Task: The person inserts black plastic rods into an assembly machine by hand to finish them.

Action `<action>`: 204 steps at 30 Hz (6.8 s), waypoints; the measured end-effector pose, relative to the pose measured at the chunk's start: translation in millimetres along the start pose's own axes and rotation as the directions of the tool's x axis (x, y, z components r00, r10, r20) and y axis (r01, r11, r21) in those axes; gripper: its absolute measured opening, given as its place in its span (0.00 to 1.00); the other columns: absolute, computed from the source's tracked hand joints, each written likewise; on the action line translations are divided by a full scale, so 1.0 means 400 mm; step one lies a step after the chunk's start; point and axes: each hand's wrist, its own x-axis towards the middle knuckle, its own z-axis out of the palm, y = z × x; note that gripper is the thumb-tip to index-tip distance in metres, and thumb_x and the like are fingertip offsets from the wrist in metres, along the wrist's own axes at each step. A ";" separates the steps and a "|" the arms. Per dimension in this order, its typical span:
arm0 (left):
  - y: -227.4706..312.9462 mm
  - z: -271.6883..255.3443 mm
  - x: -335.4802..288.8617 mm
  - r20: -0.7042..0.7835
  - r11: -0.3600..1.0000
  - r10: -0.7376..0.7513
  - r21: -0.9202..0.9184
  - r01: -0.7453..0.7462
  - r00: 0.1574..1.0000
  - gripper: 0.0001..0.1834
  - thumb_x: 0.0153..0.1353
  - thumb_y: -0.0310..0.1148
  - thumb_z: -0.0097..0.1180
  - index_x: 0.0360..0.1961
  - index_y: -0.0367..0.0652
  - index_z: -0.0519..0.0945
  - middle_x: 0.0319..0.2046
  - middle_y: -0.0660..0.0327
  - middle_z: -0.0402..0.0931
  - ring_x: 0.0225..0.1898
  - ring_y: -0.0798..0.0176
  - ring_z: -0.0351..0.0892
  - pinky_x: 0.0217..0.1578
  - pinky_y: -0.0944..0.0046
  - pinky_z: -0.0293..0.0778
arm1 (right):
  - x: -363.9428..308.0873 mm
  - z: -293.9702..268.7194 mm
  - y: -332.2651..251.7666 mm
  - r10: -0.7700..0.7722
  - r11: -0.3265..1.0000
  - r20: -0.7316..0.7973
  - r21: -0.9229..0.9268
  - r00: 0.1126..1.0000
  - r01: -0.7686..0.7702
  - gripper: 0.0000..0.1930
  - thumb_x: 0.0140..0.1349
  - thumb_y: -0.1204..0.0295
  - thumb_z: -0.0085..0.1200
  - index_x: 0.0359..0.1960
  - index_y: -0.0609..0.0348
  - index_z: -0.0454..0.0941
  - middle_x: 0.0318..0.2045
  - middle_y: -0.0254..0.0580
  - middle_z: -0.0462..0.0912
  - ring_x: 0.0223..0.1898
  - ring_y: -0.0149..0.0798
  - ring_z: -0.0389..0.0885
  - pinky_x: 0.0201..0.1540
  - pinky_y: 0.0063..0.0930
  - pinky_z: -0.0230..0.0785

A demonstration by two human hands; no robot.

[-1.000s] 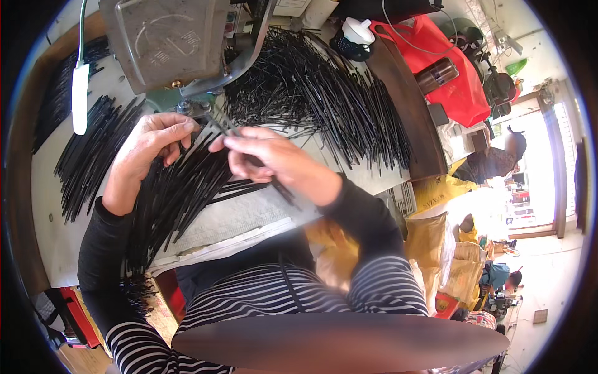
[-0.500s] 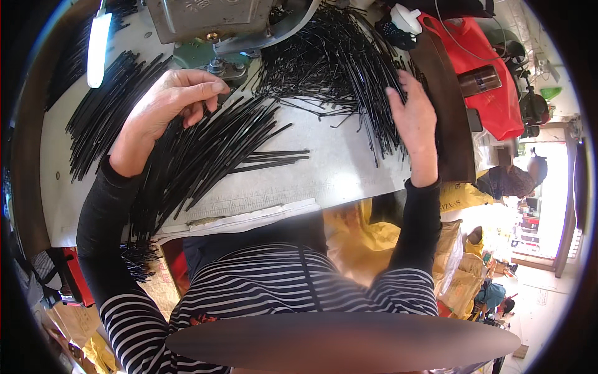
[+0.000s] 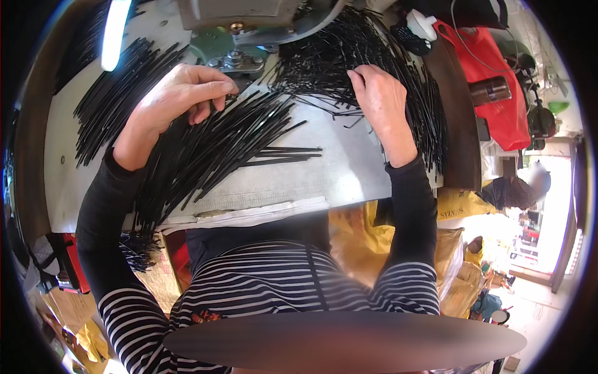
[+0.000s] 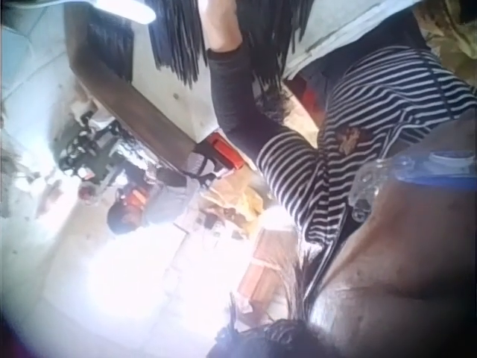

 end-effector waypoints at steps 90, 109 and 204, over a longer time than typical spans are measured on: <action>0.022 -0.012 0.006 0.037 0.946 0.030 0.321 -0.040 0.999 0.14 0.57 0.36 0.52 0.26 0.34 0.79 0.17 0.66 0.74 0.17 0.76 0.67 0.18 0.74 0.62 | 0.032 0.047 -0.241 -0.025 0.162 0.375 0.916 0.927 -0.366 0.09 0.61 0.76 0.46 0.41 0.67 0.73 0.21 0.44 0.80 0.16 0.30 0.78 0.21 0.22 0.69; -0.008 -0.033 0.005 0.024 0.986 0.064 0.150 -0.067 0.998 0.17 0.59 0.39 0.52 0.36 0.32 0.79 0.22 0.61 0.78 0.19 0.71 0.77 0.19 0.75 0.71 | 0.034 0.035 -0.249 -0.085 0.097 0.559 0.829 0.825 -0.552 0.14 0.64 0.72 0.45 0.50 0.63 0.68 0.23 0.40 0.77 0.16 0.25 0.74 0.18 0.14 0.63; 0.020 -0.073 0.008 -0.045 0.965 0.141 0.231 -0.126 0.989 0.16 0.57 0.35 0.53 0.34 0.29 0.80 0.17 0.58 0.77 0.12 0.74 0.71 0.11 0.77 0.63 | 0.087 0.034 -0.207 -0.141 -0.165 0.588 0.779 0.797 -0.604 0.18 0.66 0.64 0.42 0.49 0.67 0.70 0.33 0.52 0.80 0.27 0.35 0.81 0.29 0.21 0.75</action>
